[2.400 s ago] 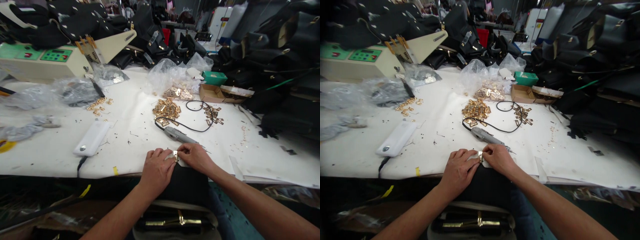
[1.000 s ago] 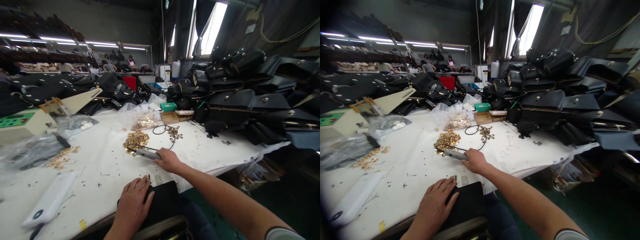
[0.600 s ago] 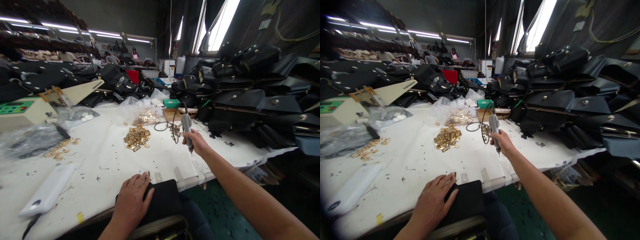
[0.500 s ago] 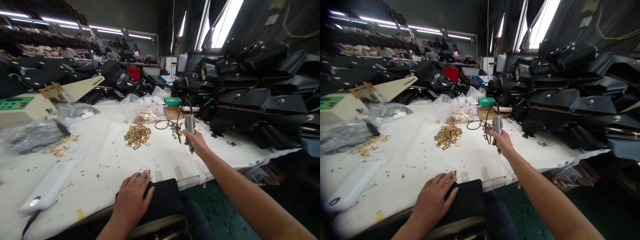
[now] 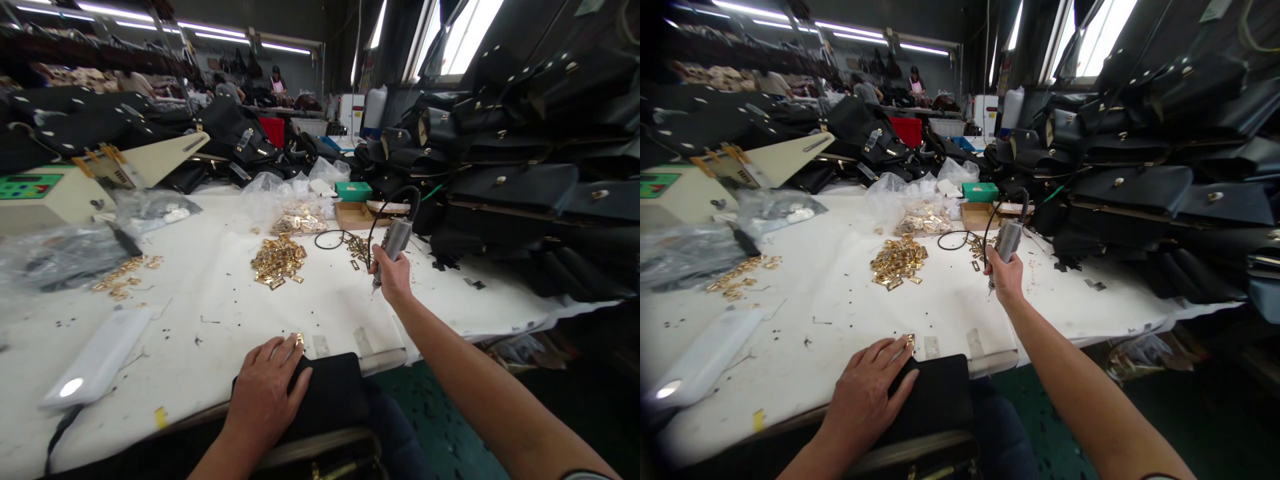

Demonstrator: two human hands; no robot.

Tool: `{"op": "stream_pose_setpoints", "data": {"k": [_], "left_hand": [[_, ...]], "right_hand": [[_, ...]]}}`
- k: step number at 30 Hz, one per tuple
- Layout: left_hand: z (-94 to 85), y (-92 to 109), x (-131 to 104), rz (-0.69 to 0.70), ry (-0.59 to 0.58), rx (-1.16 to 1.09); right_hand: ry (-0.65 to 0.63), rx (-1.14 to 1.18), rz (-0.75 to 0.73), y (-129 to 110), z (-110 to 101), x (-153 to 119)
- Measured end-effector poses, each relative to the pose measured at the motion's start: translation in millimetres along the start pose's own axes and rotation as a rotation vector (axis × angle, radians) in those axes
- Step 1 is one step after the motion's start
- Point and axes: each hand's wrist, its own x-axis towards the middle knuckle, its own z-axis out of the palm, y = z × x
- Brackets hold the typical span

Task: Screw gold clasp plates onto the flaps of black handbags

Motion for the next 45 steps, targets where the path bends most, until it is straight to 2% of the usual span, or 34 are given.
{"op": "stream_pose_setpoints", "data": {"k": [6,11,14,19,23,27,35,45], "left_hand": [[-0.6,0.1,0.3,-0.007,-0.014,-0.019],[-1.1,0.0,0.8,-0.03,-0.018,-0.044],[-3.5,1.8,0.7,-0.058,-0.031,-0.075],[-7.7,6.4,-1.2,-0.106,-0.081,-0.131],[-8.8,7.7,-2.8,-0.116,-0.097,-0.142],[-9.3,7.7,-3.7,-0.121,-0.109,-0.147],[-8.8,6.8,-3.9,-0.122,-0.11,-0.143],[-6.0,5.1,-5.0,-0.119,-0.108,-0.145]], "right_hand": [[0.006,0.002,0.008,8.2,4.2,0.6],[-0.002,0.073,0.009,-5.1,8.2,-8.8],[-0.081,0.166,0.047,-20.0,17.8,-30.2],[-0.268,0.303,0.211,-35.9,47.1,-83.8],[-0.387,0.351,0.329,-33.6,71.6,-120.8],[-0.434,0.351,0.415,-27.5,87.2,-142.0],[-0.44,0.331,0.446,-26.2,96.3,-155.0],[-0.426,0.33,0.41,-27.8,97.7,-156.6]]}}
